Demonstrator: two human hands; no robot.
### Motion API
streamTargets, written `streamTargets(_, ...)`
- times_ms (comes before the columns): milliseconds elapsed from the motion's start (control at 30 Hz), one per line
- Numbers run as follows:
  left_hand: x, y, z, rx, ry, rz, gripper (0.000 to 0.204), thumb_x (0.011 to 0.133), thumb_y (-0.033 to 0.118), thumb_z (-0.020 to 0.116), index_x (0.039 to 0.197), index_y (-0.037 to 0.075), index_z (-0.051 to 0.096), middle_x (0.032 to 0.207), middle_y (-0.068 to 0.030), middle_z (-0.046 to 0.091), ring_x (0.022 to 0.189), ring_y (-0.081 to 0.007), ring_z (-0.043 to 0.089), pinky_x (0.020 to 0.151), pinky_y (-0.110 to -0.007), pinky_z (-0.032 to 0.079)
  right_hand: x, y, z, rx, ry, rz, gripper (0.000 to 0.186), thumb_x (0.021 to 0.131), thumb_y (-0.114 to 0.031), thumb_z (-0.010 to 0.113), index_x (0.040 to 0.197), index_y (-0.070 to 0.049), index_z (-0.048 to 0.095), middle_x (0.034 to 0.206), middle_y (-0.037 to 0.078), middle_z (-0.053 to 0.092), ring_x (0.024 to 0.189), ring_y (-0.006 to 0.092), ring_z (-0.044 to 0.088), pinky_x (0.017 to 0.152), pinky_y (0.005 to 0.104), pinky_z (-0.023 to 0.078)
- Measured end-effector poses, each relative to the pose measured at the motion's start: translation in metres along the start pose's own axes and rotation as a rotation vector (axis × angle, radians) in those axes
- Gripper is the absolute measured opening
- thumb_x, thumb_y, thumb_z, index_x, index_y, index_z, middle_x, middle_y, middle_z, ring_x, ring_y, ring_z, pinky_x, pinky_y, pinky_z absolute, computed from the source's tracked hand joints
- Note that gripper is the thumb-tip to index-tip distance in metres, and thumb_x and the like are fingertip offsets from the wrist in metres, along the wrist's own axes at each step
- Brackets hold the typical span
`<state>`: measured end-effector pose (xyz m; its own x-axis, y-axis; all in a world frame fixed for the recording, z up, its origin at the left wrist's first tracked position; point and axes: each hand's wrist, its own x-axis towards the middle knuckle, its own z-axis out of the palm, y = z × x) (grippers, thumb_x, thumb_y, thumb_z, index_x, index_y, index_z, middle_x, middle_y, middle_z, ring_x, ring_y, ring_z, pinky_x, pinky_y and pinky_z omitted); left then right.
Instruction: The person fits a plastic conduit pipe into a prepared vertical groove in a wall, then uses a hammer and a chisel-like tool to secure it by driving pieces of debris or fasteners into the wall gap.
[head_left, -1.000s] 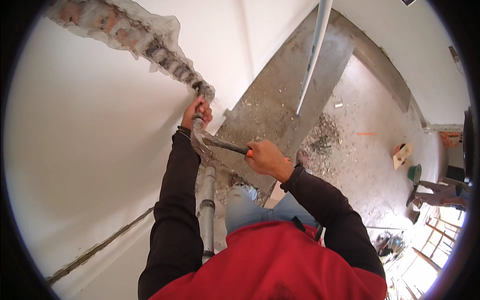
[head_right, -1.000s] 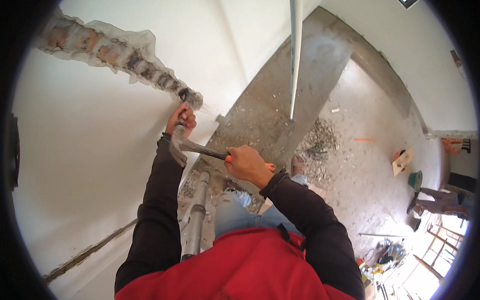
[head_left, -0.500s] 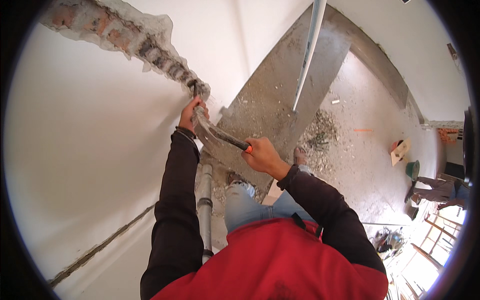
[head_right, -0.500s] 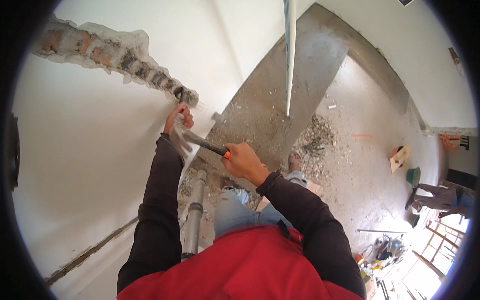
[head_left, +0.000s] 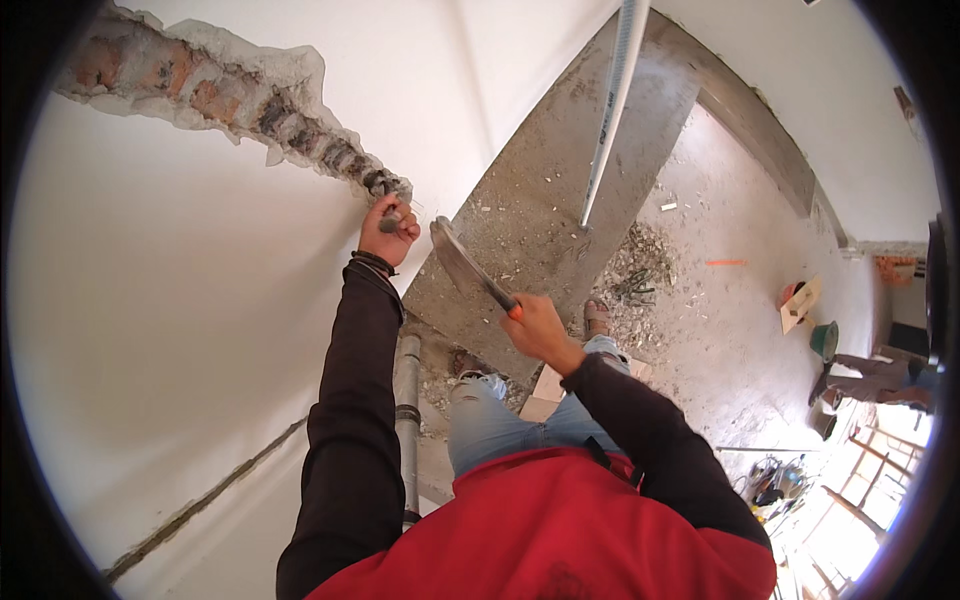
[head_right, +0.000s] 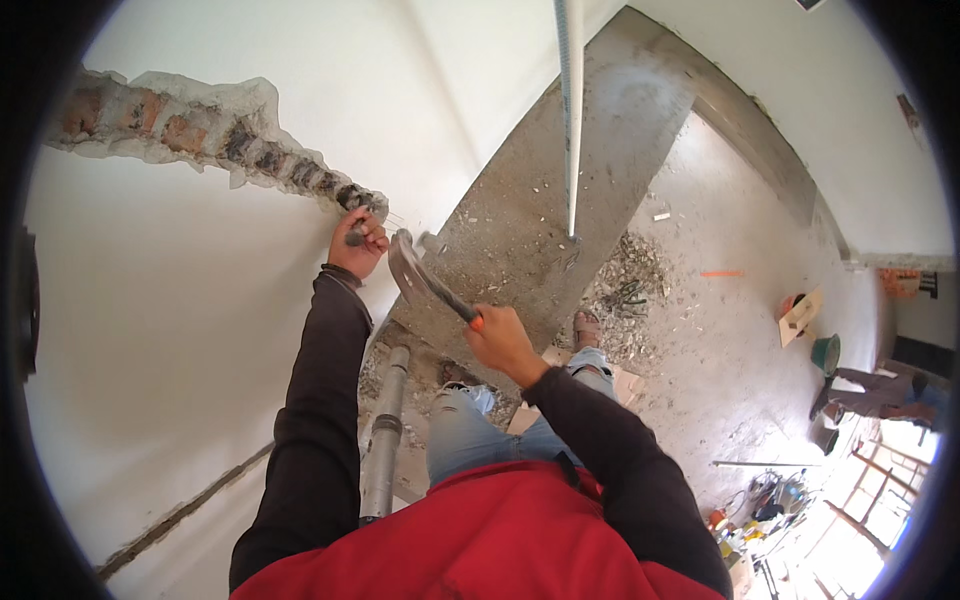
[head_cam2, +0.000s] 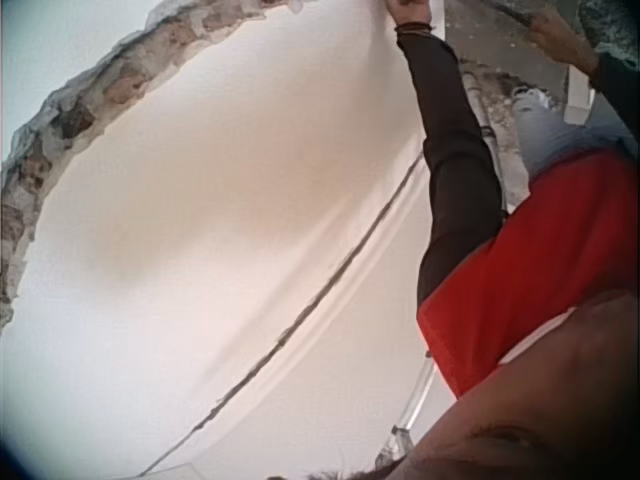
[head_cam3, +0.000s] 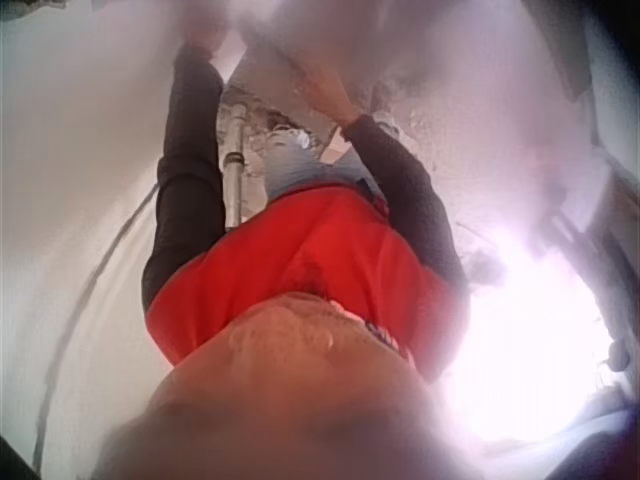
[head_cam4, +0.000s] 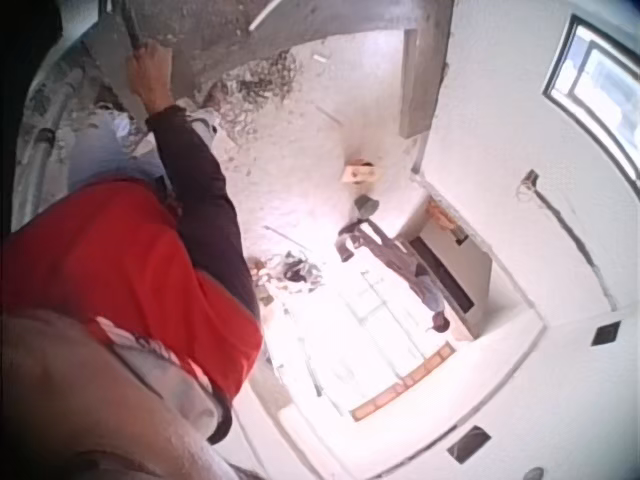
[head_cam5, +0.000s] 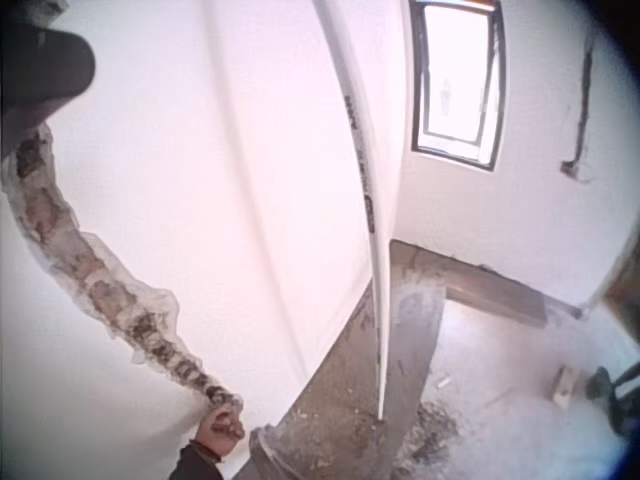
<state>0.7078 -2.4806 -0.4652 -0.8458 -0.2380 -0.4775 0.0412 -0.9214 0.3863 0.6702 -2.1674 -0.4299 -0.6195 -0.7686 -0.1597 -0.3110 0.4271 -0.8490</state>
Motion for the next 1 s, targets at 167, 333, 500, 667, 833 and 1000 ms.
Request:
streamTargets(167, -0.013, -0.033, -0.007, 0.109, -0.015, 0.010, 0.019, 0.093, 0.020, 0.049, 0.076, 0.013, 0.045, 0.061, 0.0007, 0.043, 0.059, -0.0138, 0.042, 0.059, -0.030, 0.035, -0.039, -0.043, -0.039, 0.105, -0.055, 0.004, 0.013, 0.068, -0.012, 0.064, 0.071, -0.001, 0.056, 0.061, 0.022, 0.052, 0.064, 0.0431, 0.055, 0.057, 0.0452, 0.043)
streamTargets(333, -0.014, -0.023, 0.012, 0.108, 0.097, 0.087, 0.022, 0.094, 0.019, 0.048, 0.073, 0.012, 0.046, 0.056, 0.0021, 0.039, 0.054, -0.0123, 0.040, 0.056, -0.030, 0.036, -0.031, -0.061, -0.039, 0.278, 0.000, -0.222, 0.012, 0.067, -0.009, 0.065, 0.071, -0.002, 0.056, 0.057, 0.019, 0.049, 0.058, 0.0406, 0.052, 0.051, 0.0408, 0.041)
streamTargets(500, 0.003, -0.036, 0.023, 0.105, 0.050, 0.064, 0.023, 0.094, 0.020, 0.049, 0.073, 0.012, 0.045, 0.056, 0.0016, 0.040, 0.054, -0.0125, 0.040, 0.056, -0.030, 0.037, 0.010, 0.000, 0.009, 0.131, 0.038, -0.158, 0.013, 0.066, -0.009, 0.065, 0.072, -0.002, 0.056, 0.059, 0.020, 0.053, 0.063, 0.0438, 0.055, 0.055, 0.0457, 0.043)
streamTargets(667, -0.007, -0.031, -0.025, 0.210, 0.041, 0.043, 0.022, 0.094, 0.022, 0.047, 0.076, 0.012, 0.043, 0.056, 0.0000, 0.042, 0.054, -0.0145, 0.041, 0.050, -0.032, 0.035, -0.007, -0.007, 0.013, 0.099, -0.062, -0.001, 0.014, 0.068, -0.012, 0.063, 0.071, -0.001, 0.056, 0.059, 0.020, 0.050, 0.061, 0.0424, 0.053, 0.054, 0.0437, 0.042)
streamTargets(833, -0.008, -0.027, 0.000, 0.077, 0.073, 0.085, 0.024, 0.094, 0.019, 0.049, 0.072, 0.012, 0.043, 0.059, 0.0000, 0.042, 0.055, -0.0129, 0.038, 0.057, -0.030, 0.033, -0.022, -0.038, 0.001, 0.332, -0.057, -0.299, 0.014, 0.071, -0.016, 0.060, 0.072, -0.001, 0.058, 0.061, 0.022, 0.054, 0.061, 0.0436, 0.055, 0.057, 0.0482, 0.044)
streamTargets(1000, 0.015, -0.033, 0.008, 0.011, 0.077, -0.045, 0.024, 0.094, 0.018, 0.050, 0.072, 0.012, 0.043, 0.061, -0.0003, 0.043, 0.054, -0.0129, 0.037, 0.057, -0.030, 0.033, 0.032, 0.013, 0.015, -0.044, -0.021, -0.128, 0.015, 0.071, -0.016, 0.059, 0.072, -0.002, 0.058, 0.062, 0.022, 0.055, 0.063, 0.0438, 0.056, 0.058, 0.0488, 0.044)
